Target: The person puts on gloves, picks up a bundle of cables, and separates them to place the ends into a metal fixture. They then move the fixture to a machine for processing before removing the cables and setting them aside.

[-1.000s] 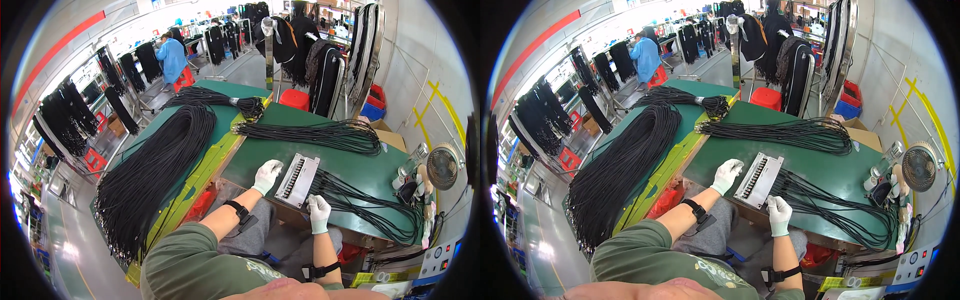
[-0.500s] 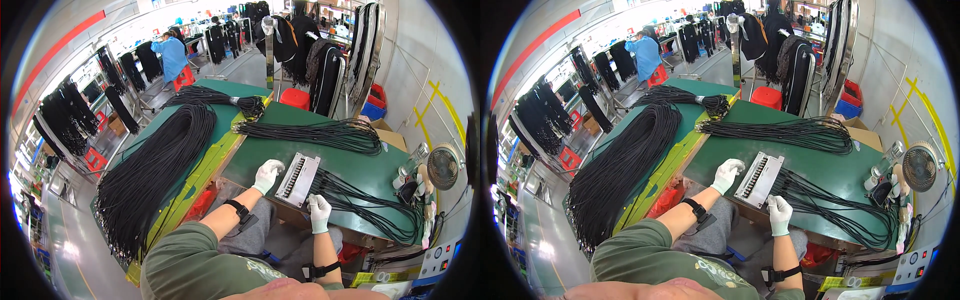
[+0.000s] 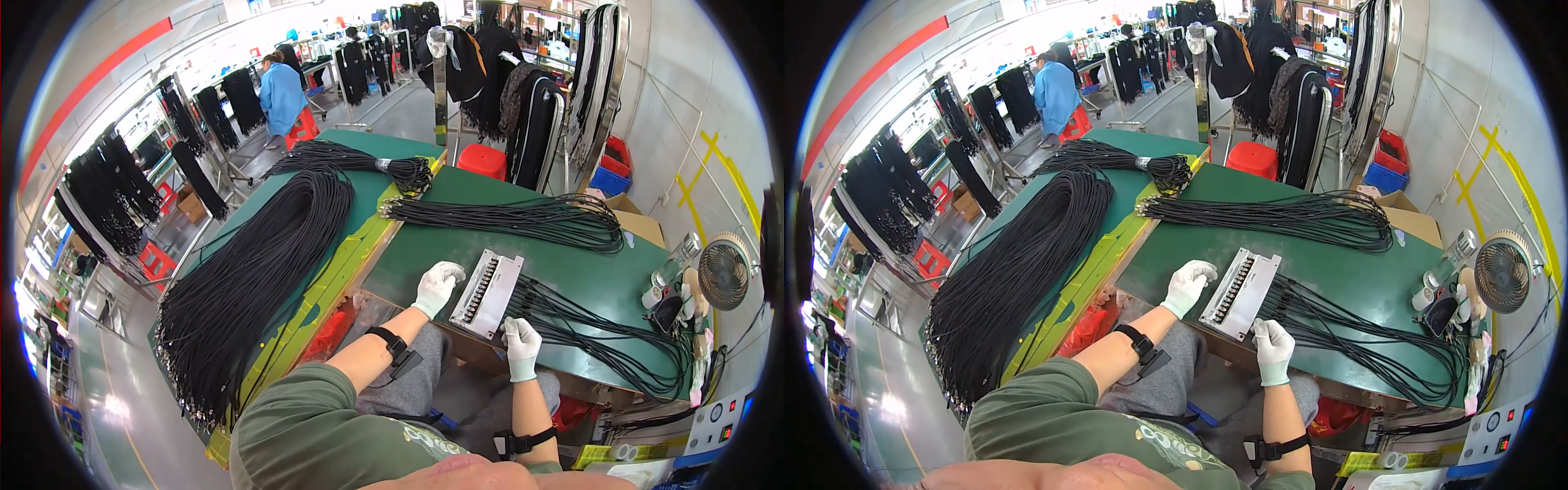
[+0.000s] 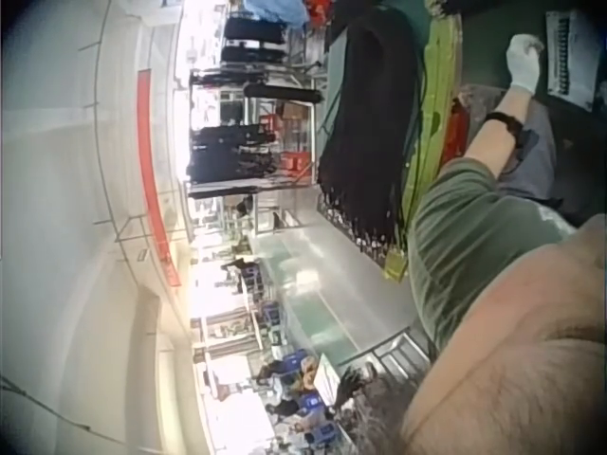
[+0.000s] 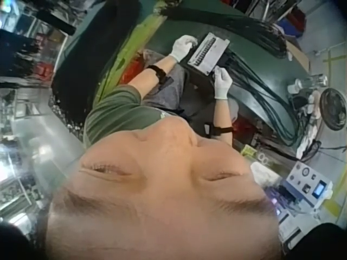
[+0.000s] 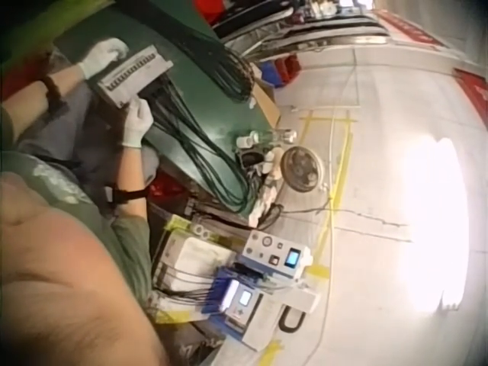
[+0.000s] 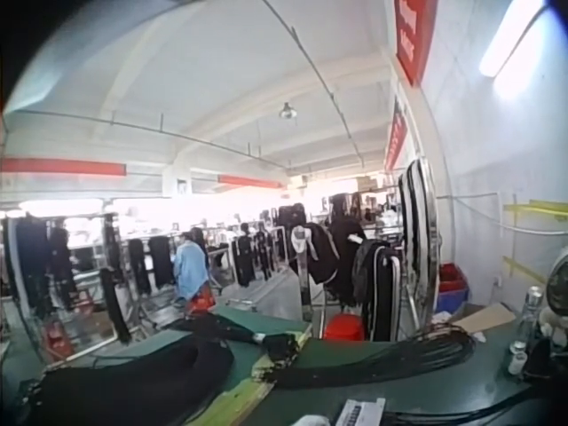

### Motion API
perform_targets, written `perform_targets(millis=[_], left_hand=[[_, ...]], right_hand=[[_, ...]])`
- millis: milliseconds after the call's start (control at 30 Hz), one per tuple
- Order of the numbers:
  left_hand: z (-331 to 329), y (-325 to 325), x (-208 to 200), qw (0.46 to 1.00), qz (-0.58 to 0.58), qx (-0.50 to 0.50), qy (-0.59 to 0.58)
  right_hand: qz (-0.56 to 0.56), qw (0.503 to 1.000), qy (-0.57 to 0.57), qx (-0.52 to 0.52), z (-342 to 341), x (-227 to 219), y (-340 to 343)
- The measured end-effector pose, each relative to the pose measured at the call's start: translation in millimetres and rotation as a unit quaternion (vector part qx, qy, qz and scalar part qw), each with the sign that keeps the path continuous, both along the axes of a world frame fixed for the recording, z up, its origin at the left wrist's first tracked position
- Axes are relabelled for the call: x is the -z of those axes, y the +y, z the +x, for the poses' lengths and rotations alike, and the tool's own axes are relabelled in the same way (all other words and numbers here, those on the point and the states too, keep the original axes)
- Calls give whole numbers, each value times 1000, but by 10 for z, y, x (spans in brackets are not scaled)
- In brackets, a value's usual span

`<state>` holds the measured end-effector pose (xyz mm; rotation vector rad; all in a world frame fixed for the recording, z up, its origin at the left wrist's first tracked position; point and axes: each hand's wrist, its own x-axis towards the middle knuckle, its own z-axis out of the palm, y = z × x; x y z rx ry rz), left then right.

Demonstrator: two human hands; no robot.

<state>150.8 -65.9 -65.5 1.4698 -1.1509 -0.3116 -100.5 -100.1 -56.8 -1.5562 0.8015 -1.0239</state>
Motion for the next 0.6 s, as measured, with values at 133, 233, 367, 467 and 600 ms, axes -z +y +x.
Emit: perform_targets(millis=[133, 233, 367, 467, 600], left_hand=[[-28, 3, -31, 1000, 10, -7, 18], [-42, -2, -39, 999, 16, -18, 38], [-29, -16, -10, 999, 25, -18, 44], [-40, -37, -12, 999, -9, -9, 45], [-99, -15, -90, 998, -23, -4, 56]], right_hand=[[-7, 1000, 5, 3, 2, 13, -4], [-5, 1000, 12, 7, 1, 16, -4], [4, 1000, 13, 4, 0, 1, 1], [7, 1000, 1, 0, 4, 30, -10], [6, 1000, 15, 5, -13, 29, -14]])
